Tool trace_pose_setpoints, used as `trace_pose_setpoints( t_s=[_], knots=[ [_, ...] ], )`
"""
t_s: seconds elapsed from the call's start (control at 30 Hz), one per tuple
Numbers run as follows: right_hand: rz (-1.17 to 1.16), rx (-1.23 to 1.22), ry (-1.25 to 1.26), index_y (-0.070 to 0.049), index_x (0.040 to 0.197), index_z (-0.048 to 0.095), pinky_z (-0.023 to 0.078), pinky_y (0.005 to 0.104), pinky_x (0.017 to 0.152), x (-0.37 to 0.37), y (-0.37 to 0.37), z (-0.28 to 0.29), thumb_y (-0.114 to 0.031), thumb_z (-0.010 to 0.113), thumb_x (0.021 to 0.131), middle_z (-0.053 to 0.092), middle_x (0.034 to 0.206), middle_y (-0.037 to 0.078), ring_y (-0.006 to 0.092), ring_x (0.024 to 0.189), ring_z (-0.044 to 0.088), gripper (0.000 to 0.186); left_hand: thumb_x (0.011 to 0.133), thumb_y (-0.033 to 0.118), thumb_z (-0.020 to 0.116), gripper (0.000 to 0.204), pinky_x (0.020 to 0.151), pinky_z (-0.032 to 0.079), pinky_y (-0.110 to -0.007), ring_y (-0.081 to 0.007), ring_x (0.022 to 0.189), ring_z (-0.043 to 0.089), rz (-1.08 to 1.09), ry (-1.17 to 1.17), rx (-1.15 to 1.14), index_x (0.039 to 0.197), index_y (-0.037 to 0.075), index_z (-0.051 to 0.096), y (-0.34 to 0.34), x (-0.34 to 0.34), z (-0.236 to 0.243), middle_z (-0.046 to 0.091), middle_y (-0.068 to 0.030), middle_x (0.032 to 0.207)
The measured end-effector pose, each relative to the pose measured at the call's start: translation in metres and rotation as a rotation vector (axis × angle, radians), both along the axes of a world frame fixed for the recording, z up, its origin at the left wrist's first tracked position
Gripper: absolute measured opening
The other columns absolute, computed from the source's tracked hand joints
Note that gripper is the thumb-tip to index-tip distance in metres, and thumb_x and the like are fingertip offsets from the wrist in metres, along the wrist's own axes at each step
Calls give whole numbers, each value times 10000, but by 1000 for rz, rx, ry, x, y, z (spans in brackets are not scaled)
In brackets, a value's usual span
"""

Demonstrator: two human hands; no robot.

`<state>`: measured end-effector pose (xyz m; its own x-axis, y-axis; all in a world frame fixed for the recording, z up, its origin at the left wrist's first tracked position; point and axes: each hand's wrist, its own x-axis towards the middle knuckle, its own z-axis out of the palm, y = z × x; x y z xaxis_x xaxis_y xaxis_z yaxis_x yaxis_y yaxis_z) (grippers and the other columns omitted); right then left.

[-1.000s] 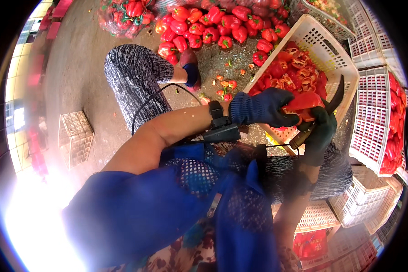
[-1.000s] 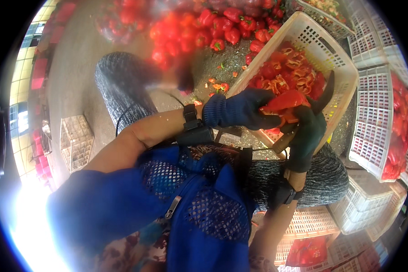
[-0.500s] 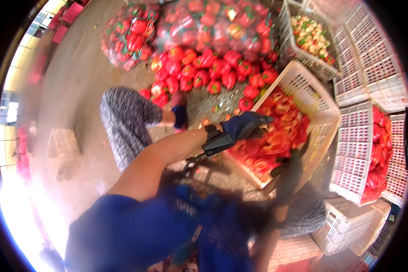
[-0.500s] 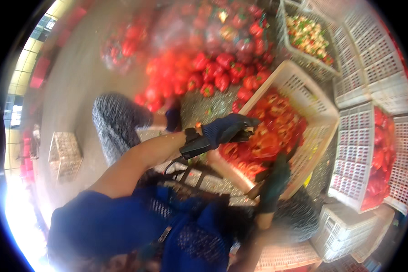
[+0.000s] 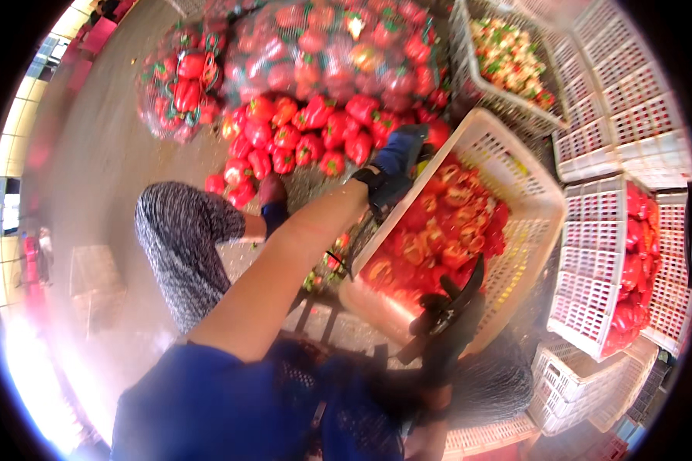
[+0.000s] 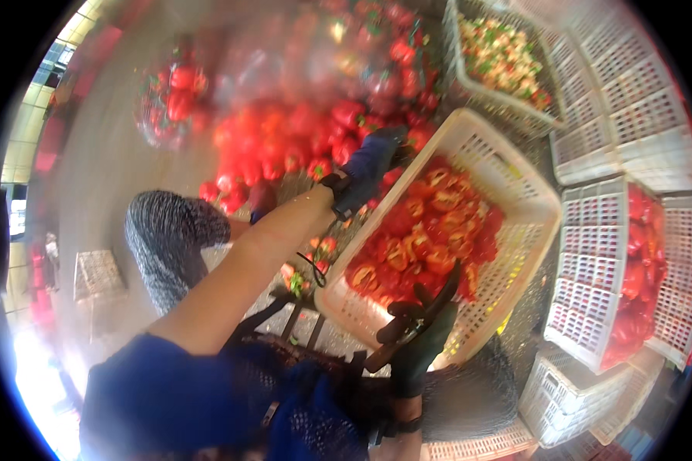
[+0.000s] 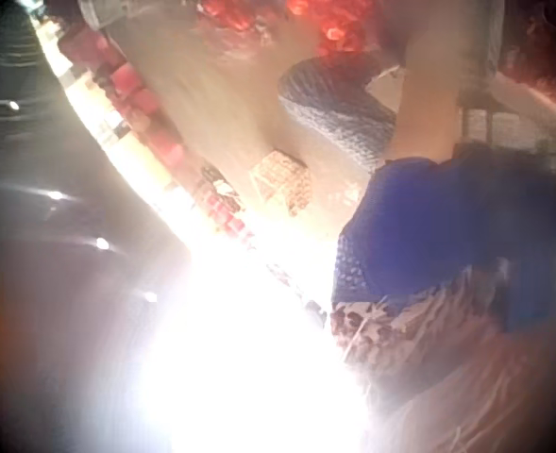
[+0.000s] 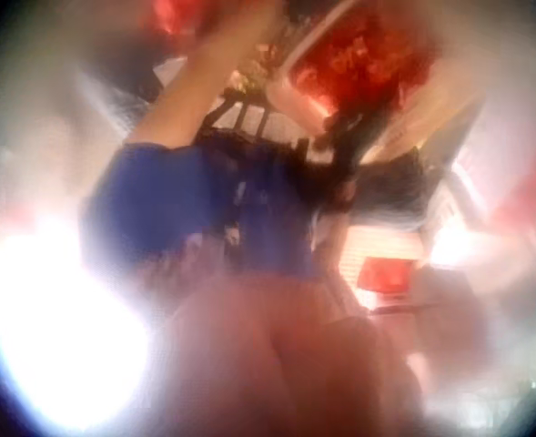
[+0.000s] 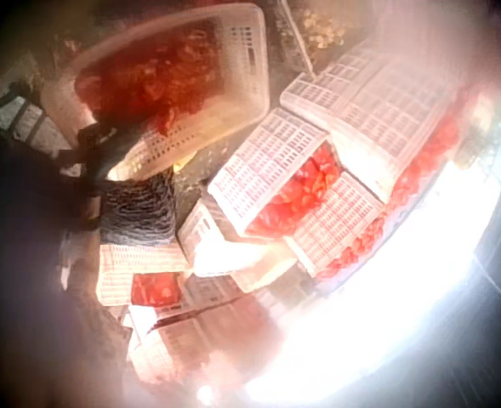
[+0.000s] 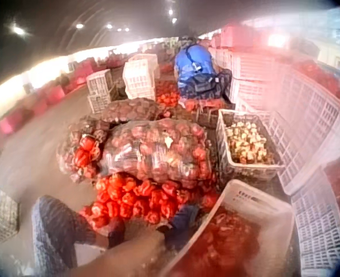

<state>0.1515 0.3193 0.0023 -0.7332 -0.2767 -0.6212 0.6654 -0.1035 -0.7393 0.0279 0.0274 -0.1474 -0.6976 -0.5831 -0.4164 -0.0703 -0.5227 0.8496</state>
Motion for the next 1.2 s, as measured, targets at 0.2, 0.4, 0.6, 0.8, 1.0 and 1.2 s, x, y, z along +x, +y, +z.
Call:
trace_pose_setpoints(
  t_s=[0.2,0.4,0.6,0.8,1.0,1.2],
  knots=[
    [114,133,-251,7,1254,504,408,257,376,9,-27,17,-441,305,1016,631,733,131,152,426,517,545,875,381,632,422,861,506,-441,-369,990,645,-79,-586,-587,1076,9,629,-9,129,-126,669,-222,1010],
    [158,220,-15,73,1236,495,408,256,380,9,-49,11,-477,349,1013,633,713,136,156,426,519,611,798,431,693,699,937,502,-431,-391,1113,602,-337,-610,-1036,1300,-15,499,-5,61,-110,572,-250,1256],
    [117,172,-467,-133,1520,325,372,181,514,-21,-75,21,-227,349,1014,542,1097,112,68,587,457,515,688,436,746,764,920,511,-446,-414,1079,604,-563,-911,-1049,1238,-36,505,-21,2,-172,601,-249,1164],
    [221,-32,-386,-129,1526,306,394,193,522,-12,-68,14,-236,319,1004,584,1104,132,75,630,519,532,704,443,792,724,902,531,-422,-318,1081,627,-413,-575,-651,1209,-24,566,-50,50,-186,615,-200,1184],
    [353,161,25,-127,1510,334,378,215,447,-2,-64,34,-230,306,1039,605,913,118,82,492,468,483,895,311,685,471,951,524,-367,-249,1132,607,-96,-124,155,1249,20,574,-27,148,-23,603,-126,1267],
    [579,184,439,33,1483,291,379,218,419,17,-44,26,-357,312,1039,556,732,65,78,469,468,591,950,258,617,416,1032,487,-436,-237,1194,570,-278,237,292,1298,39,554,-12,190,69,575,-106,1294]
  ],
)
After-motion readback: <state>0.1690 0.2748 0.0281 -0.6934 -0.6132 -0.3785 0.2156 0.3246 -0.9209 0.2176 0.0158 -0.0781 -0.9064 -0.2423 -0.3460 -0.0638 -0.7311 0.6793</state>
